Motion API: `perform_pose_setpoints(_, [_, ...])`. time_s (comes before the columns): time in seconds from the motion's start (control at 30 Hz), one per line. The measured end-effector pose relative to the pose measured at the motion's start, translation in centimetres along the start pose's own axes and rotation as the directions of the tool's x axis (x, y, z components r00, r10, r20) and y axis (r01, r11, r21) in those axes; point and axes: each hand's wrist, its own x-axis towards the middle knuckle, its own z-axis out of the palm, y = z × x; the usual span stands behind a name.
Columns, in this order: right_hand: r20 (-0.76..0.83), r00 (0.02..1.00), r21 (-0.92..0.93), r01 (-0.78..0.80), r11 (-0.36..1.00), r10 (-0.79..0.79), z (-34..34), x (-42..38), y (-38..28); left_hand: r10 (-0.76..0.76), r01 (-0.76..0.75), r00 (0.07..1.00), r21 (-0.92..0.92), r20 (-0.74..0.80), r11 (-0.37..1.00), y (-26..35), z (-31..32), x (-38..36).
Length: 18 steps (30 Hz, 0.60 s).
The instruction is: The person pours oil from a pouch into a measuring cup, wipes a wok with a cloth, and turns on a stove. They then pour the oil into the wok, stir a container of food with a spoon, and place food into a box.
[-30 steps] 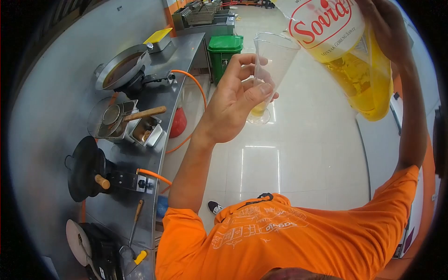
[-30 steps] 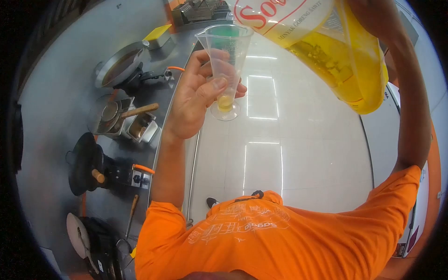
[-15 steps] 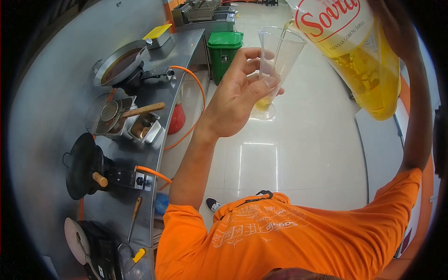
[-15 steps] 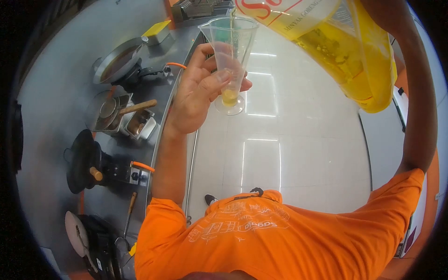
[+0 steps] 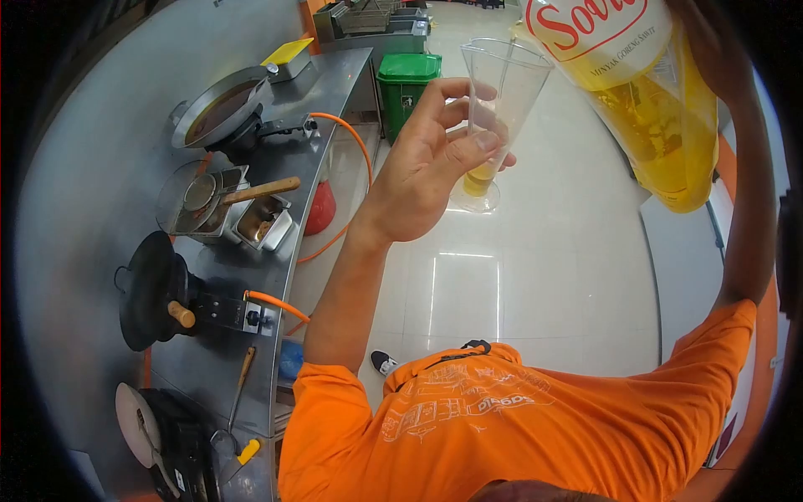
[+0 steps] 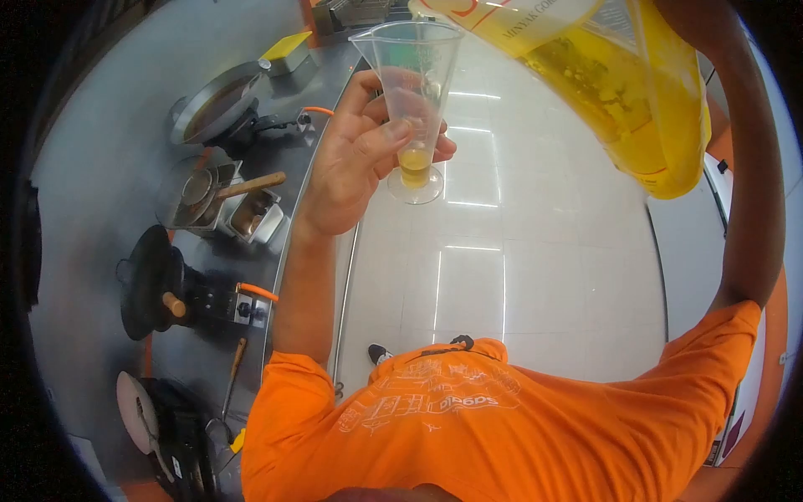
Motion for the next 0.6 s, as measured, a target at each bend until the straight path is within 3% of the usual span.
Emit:
perform_pose_setpoints(0.07, [-0.043, 0.999, -0.105, 0.022, 0.994, -0.027, 0.2, 0.1, -1.0, -0.002, 0.002, 1.0, -0.017, -0.008, 1.0, 0.5, 0.4, -0.1])
perform_pose_setpoints(0.2, [-0.045, 0.998, -0.07, 0.046, 0.997, -0.049, 0.0, 0.1, -0.6, 0.039, -0.039, 0.999, -0.043, -0.011, 0.998, 0.4, 0.4, 0.3])
perform_pose_setpoints(0.27, [-0.04, 0.999, 0.104, 0.005, 0.995, 0.0, 0.1, 0.3, 0.0, 0.039, -0.039, 0.999, -0.07, -0.002, 0.997, 0.5, 0.4, 0.5])
perform_pose_setpoints(0.3, [0.016, 0.999, 0.36, 0.024, 0.933, -0.032, 0.3, 0.8, 5.6, 0.04, -0.04, 0.999, -0.071, -0.001, 0.997, 0.5, 0.5, 0.5])
perform_pose_setpoints(0.37, [0.128, 0.987, 0.792, -0.044, 0.609, -0.095, 0.8, 1.7, 16.6, 0.061, -0.062, 0.998, -0.073, -0.019, 0.995, 0.6, 0.6, 0.5])
perform_pose_setpoints(0.4, [0.018, 0.981, 0.501, -0.177, 0.847, 0.194, 1.0, 2.5, 9.5, 0.06, -0.062, 0.998, -0.073, -0.018, 0.995, 0.5, 0.6, 0.5])
perform_pose_setpoints(0.43, [-0.107, 0.863, 0.093, -0.486, 0.869, 0.494, 1.2, 3.3, 2.2, 0.056, -0.056, 0.998, -0.076, -0.009, 0.996, 0.6, 0.4, 0.6])
perform_pose_setpoints(0.47, [-0.208, 0.669, -0.129, -0.742, 0.658, 0.713, 1.5, 4.1, -5.0, 0.052, -0.052, 0.999, -0.077, 0.0, 0.996, 0.6, 0.3, 0.5])
perform_pose_setpoints(0.5, [-0.207, 0.67, -0.127, -0.741, 0.66, 0.713, 1.5, 3.2, -4.2, 0.053, -0.053, 0.999, -0.075, -0.002, 0.996, 0.7, 0.2, 0.5])
perform_pose_setpoints(0.53, [-0.174, 0.883, 0.022, -0.439, 0.898, 0.436, 1.5, 1.4, -2.6, 0.061, -0.061, 0.998, -0.032, -0.006, 0.998, 0.7, 0.1, 0.3])
perform_pose_setpoints(0.57, [-0.196, 0.976, 0.176, -0.064, 0.982, 0.098, 1.4, 0.4, -1.5, 0.068, -0.068, 0.998, 0.013, -0.012, 0.998, 0.8, -0.1, 0.2])
perform_pose_setpoints(0.6, [-0.196, 0.976, 0.186, -0.059, 0.981, 0.096, 1.4, 0.2, -1.3, 0.067, -0.067, 0.998, 0.021, -0.021, 0.998, 1.0, -0.2, 0.0])
